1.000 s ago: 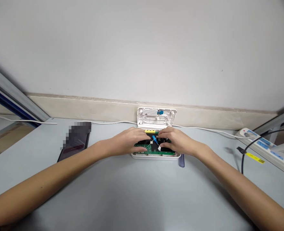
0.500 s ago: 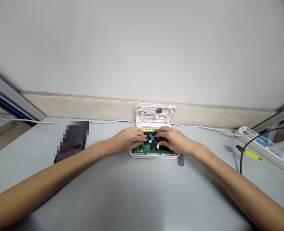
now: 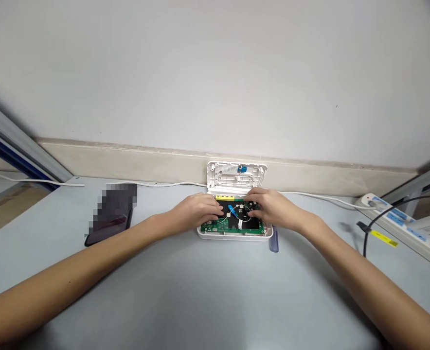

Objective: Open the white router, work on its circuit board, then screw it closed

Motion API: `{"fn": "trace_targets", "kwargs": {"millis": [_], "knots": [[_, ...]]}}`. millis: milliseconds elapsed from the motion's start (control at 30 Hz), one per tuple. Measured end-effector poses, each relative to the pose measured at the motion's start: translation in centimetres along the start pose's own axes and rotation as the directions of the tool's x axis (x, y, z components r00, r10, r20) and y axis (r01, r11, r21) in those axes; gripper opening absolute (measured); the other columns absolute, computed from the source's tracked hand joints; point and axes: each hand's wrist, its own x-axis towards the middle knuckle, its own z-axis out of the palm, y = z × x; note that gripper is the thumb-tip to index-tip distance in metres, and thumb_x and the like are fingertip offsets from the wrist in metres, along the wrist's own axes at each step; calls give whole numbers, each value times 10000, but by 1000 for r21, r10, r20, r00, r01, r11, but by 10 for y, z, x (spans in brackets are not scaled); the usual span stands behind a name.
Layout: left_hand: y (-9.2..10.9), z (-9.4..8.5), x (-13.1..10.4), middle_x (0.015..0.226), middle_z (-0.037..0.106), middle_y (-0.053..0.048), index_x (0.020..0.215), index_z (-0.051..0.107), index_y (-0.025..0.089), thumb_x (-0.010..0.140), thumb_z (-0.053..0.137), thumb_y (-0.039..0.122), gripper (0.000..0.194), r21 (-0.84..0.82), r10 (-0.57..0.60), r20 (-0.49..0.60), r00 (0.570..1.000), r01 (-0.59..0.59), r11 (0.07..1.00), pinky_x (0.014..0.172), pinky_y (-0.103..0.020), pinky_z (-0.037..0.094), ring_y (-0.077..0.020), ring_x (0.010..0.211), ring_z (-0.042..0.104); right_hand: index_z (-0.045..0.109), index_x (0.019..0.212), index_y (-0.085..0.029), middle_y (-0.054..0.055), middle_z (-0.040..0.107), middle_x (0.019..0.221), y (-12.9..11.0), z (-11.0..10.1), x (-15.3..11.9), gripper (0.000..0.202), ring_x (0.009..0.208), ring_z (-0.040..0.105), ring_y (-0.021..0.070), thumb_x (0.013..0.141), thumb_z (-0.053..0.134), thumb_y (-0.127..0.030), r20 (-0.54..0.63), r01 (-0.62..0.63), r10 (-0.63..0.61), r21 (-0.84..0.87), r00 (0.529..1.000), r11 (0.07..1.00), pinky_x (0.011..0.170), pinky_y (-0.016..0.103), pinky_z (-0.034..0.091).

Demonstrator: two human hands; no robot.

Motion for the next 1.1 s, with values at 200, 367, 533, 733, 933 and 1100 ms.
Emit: {"fn": "trace_targets", "kwargs": {"millis": [200,367,533,733,933,1100], "knots": [[1,-4,1,1071,734,-40,1061,704,230,947,539,277,207,-21,-24,19,1000,24,999,913,-349,496,-198,1023,656,661,1124,-184,81,616,1148,2,4,0,246,964,638,219,881,631,-214,-5,6,-6,-25,1000,1000,879,359,510],[5,-7,2,1080,729,-41,1090,693,215,964,508,283,233,-35,-17,23,1000,18,999,938,-350,495,-196,1043,652,668,1054,-183,66,605,1130,2,5,0,184,937,634,203,872,640,-187,-7,-2,2,13,1000,1000,852,336,507],[9,-4,2,1088,726,-49,1113,686,220,960,507,247,238,-36,57,-59,997,-59,998,940,-354,509,-192,1051,655,669,992,-170,71,571,1150,6,10,1,125,823,627,169,886,603,-160,8,-5,5,12,1000,1000,799,333,500],[10,-3,4,1035,729,-47,1044,695,216,951,504,215,213,10,61,-177,982,-60,998,926,-373,517,-192,1030,656,660,970,-178,59,558,1143,7,9,1,93,845,619,170,889,616,-190,15,17,-17,18,1000,1000,794,328,489],[16,-4,3,1401,518,-142,1262,604,215,898,599,414,415,52,10,-113,994,-5,999,1068,-489,426,-301,1317,462,660,1004,-182,63,559,1117,4,7,1,125,856,610,176,888,614,-186,13,10,-10,0,1000,1000,790,325,484],[24,-4,1,1561,293,-142,1463,383,274,845,594,588,724,45,-45,85,995,41,998,1118,-548,358,-358,1435,282,662,1036,-182,65,570,1119,2,7,1,166,883,612,189,878,615,-163,8,10,-10,0,1000,1000,786,323,483]]}}
